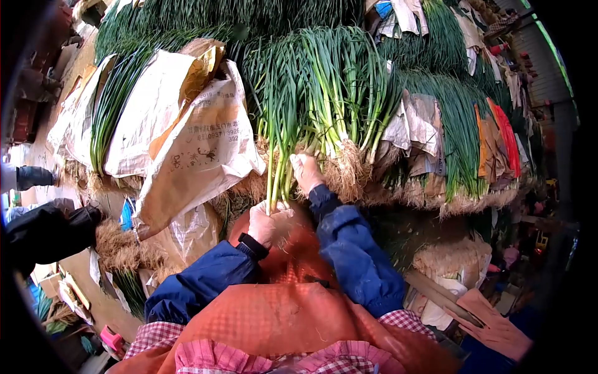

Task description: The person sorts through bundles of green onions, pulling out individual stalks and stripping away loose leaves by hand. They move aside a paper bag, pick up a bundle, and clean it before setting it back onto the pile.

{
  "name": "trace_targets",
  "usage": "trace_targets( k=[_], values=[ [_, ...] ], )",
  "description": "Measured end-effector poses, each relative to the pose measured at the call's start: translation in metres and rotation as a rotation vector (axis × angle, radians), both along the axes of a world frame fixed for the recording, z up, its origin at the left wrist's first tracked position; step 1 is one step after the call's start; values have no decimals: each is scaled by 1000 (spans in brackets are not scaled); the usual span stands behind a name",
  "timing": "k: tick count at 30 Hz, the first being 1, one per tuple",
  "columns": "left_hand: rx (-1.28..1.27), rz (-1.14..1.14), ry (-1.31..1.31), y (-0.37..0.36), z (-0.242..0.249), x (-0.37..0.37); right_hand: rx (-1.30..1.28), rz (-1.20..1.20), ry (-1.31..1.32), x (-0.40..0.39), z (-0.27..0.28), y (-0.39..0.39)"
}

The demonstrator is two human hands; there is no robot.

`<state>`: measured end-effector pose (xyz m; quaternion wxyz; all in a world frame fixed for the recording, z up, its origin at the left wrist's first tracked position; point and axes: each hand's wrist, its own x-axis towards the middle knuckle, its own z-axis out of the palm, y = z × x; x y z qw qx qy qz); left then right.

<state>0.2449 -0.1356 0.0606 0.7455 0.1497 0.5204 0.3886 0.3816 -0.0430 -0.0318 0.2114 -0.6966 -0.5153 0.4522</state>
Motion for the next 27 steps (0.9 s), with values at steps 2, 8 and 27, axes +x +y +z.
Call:
trace_targets(
  k=[2,8,27],
  values=[
    [6,34,3,3,2,2,538,97,-293,3,11,-56],
    [117,-82,-162,0,6,2,-308,552,-441,77,74,-120],
    [218,-176,-338,1,4,-1,256,382,-117,16,140,-111]
  ],
)
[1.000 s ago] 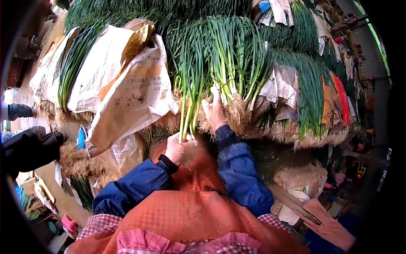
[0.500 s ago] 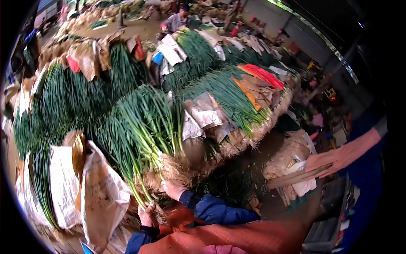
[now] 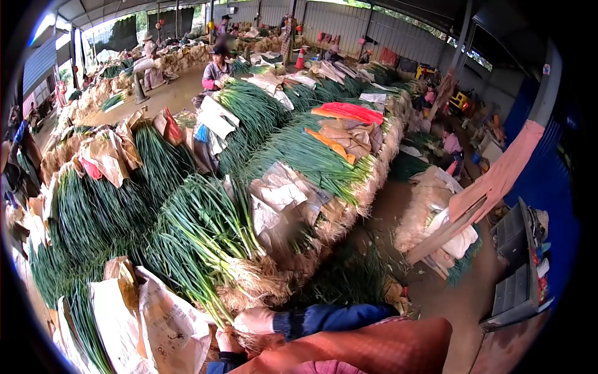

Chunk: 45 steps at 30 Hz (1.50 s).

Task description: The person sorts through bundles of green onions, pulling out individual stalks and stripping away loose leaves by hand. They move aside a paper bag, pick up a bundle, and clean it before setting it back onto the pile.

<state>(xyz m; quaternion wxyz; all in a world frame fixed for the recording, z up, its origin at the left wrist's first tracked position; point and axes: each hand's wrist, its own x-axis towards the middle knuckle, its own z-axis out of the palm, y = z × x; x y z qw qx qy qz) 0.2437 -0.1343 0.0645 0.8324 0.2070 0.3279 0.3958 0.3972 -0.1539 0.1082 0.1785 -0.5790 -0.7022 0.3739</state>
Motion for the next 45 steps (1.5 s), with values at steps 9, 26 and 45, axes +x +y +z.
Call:
trace_targets(
  k=[9,26,45],
  values=[
    [-176,-78,-14,12,7,3,-634,-420,764,-13,-165,80],
    [-296,-2,-578,19,-40,-24,-234,-668,598,-11,-98,56],
    [-337,3,-296,6,-26,-33,370,57,-154,-20,-63,16]
  ],
)
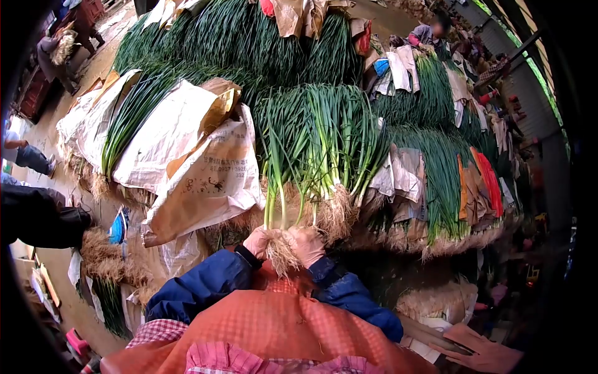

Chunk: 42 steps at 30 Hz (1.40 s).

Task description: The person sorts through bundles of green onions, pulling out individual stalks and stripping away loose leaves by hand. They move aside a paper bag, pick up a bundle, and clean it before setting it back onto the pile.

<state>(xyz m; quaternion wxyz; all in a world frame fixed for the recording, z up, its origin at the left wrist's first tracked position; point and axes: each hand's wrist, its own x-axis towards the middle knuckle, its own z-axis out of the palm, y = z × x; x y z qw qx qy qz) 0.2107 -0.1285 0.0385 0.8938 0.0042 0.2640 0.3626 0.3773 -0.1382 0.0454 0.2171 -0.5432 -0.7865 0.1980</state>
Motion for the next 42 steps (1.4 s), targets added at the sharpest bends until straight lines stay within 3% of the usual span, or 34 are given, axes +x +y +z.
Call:
trace_targets(
  k=[2,4,7,8,10,11,12,14,16,18,20,22,24,26,27,28,29,30,31,32,33,34,35,36,37,38,40,41,42],
  values=[
    [4,-50,53,1,10,4,-121,-84,290,4,57,-14],
    [125,-78,66,-2,29,14,-186,-210,392,13,76,-29],
    [19,-31,114,0,30,24,-210,-283,767,17,104,-54],
    [29,-60,55,3,30,15,-153,-421,791,20,93,-61],
    [-45,-180,99,6,37,13,-434,-518,849,46,71,-56],
    [-15,-168,137,3,29,18,-733,-631,1132,38,73,-41],
    [11,-211,176,-3,24,22,-988,-462,1360,45,50,-32],
    [-17,-183,25,-15,19,34,-937,-423,1392,29,26,-17],
    [-68,-145,-85,-14,18,35,-674,-577,1304,22,49,-26],
    [31,-179,35,-9,22,39,-475,-628,1206,22,86,-55],
    [105,-130,68,-7,43,51,-320,-831,1202,38,74,-88],
    [22,-75,-65,-2,46,47,-75,-1194,1308,77,68,-107],
    [56,-24,-150,11,33,25,-206,-1094,1554,131,55,-142],
    [76,-35,-201,24,28,7,-702,-1247,1095,193,-6,-194],
    [16,2,-121,27,23,2,-847,-1215,179,195,-27,-216],
    [14,24,-97,32,16,0,-881,-1036,-735,199,-37,-227],
    [-77,5,-146,35,4,-6,-1034,-896,-687,195,-17,-202],
    [-174,-15,-187,34,-7,-9,-1046,-932,-192,210,-39,-189],
    [-258,3,-120,30,-10,-7,-1101,-947,262,196,-27,-150],
    [-298,-30,-105,25,-29,-5,-839,-931,524,174,-21,-111],
    [-242,-53,-215,16,-36,2,-362,-641,340,165,-35,-72],
    [-184,-72,-324,9,-40,10,-130,-593,332,146,-29,-24],
    [-229,-145,-210,3,-34,15,-22,-570,354,128,-4,22],
    [-276,-220,-94,-1,-24,18,92,-503,184,123,-9,60],
    [-234,-243,17,0,-16,21,-413,-672,363,134,-46,87],
    [-238,-184,62,2,-14,26,-518,-538,165,133,-23,104],
    [-116,-31,-9,10,-2,31,-304,-516,358,117,19,102],
    [-167,9,100,16,7,34,-231,-419,547,115,15,91],
    [-214,13,31,22,18,36,-273,-423,581,101,38,76]
  ],
)
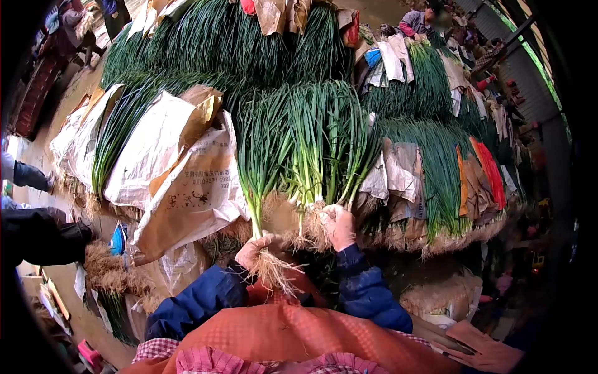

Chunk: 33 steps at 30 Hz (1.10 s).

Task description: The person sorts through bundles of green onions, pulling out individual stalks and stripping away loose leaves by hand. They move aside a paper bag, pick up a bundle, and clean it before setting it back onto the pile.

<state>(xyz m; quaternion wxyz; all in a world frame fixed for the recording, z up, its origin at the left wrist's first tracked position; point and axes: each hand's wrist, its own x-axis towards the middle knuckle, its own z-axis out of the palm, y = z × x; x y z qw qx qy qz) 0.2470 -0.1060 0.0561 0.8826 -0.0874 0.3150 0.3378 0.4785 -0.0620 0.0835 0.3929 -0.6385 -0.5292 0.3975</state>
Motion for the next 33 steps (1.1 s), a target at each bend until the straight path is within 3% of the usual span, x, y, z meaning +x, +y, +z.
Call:
trace_targets(
  k=[2,3,4,5,6,7,8,10,11,14,17,20,22,24,26,28,30,32,33],
  values=[
    [-122,-35,-111,14,11,10,-91,75,227,-29,22,-32],
    [-17,-105,-195,16,-19,9,-251,173,255,-34,11,-45],
    [115,-105,24,18,-4,20,-409,267,285,-34,-8,-54],
    [131,-10,116,14,-2,29,-297,212,4,-36,-19,-44],
    [146,83,212,10,-1,35,-53,83,-46,-32,-26,-28],
    [19,48,219,11,14,33,-75,-5,-14,-33,-57,-10],
    [52,3,273,8,5,34,-93,-100,20,-34,-87,4],
    [124,-93,392,4,-8,30,-242,71,179,-35,-89,15],
    [80,-1,373,4,0,32,-153,-16,92,-37,-87,11],
    [69,72,325,0,-10,25,-275,-142,1020,-27,-34,-25],
    [65,20,331,1,-2,27,-273,-221,1131,-23,-24,-53],
    [46,40,270,-9,-9,36,-519,-213,1507,-31,-50,-35],
    [-4,65,185,-12,-17,38,-528,-229,1279,-44,-40,-39],
    [12,67,208,-12,2,38,-686,-235,1278,-39,-5,-52],
    [-36,161,183,-15,-7,34,-691,-30,1298,-13,13,-69],
    [24,132,219,-14,-3,26,-743,-105,1241,9,13,-74],
    [105,8,421,-16,-12,26,-594,-173,863,-2,2,-51],
    [178,-3,435,-12,13,31,-378,-173,532,-27,-39,-16],
    [207,-3,468,-16,4,33,-556,-155,253,-47,-30,9]
  ],
)
